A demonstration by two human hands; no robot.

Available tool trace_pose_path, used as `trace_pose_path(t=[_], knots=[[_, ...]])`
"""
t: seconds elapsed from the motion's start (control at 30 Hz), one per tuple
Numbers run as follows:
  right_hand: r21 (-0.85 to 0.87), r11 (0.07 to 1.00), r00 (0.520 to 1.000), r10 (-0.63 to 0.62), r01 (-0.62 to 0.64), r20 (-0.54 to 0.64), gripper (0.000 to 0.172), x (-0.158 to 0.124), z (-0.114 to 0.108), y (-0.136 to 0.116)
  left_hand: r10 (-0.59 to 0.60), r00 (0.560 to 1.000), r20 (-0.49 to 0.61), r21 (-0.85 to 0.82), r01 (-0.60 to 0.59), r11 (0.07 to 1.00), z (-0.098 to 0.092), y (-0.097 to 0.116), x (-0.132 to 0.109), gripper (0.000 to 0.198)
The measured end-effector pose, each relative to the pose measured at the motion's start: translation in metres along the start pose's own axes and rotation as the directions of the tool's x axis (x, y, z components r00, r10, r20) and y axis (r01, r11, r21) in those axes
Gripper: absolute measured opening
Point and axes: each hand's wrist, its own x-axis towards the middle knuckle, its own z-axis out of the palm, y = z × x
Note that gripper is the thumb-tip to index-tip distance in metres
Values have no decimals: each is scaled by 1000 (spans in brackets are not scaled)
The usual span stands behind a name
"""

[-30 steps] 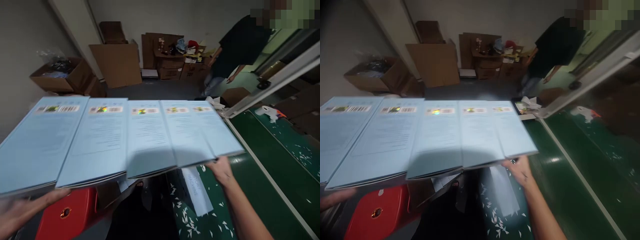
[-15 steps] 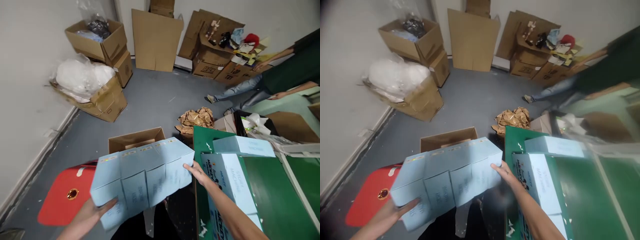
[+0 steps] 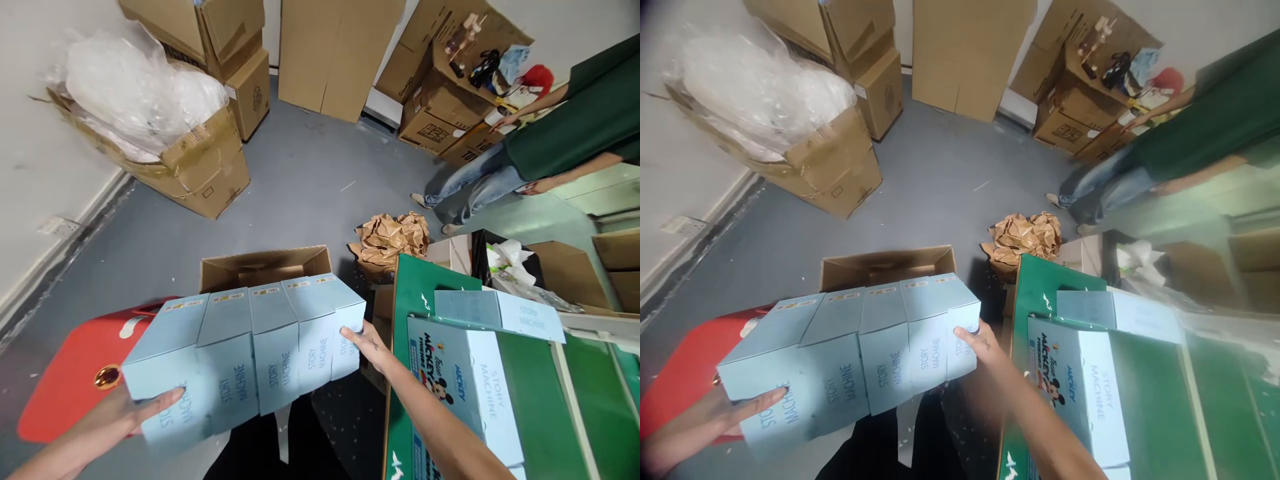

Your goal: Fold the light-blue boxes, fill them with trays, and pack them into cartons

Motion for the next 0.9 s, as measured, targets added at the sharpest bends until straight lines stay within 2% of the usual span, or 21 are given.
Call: trace_pose_path(t=[0.07,0.23,0.33,0.43,0.5,0.67,0.73,0.8,0.9], knots=[[-3,999,999,37,-38,-10,66,12,-1,9,-51,998,22,-60,52,997,5,17,1,78],[-116,988,990,91,-103,-108,61,28,-37,43,44,982,181,-69,-32,997,29,82,10,75],[-152,970,975,166,-188,-146,59,30,-62,58,61,964,258,-81,-42,996,40,98,20,74],[-177,953,964,223,-247,-144,59,31,-75,62,90,958,272,-118,-60,991,44,98,33,77],[-189,948,962,230,-255,-148,60,35,-70,64,88,955,283,-135,-52,990,40,93,48,78],[-143,976,978,142,-164,-154,61,61,-21,78,1,953,302,-147,45,988,15,70,111,87],[-121,978,974,148,-170,-172,63,77,-2,88,-33,943,330,-124,78,989,8,57,142,90],[-79,979,969,173,-189,-178,63,92,11,97,-78,930,359,-113,126,986,8,44,170,93],[-28,973,955,219,-229,-199,66,111,17,109,-135,918,372,-144,201,969,19,34,203,96]])
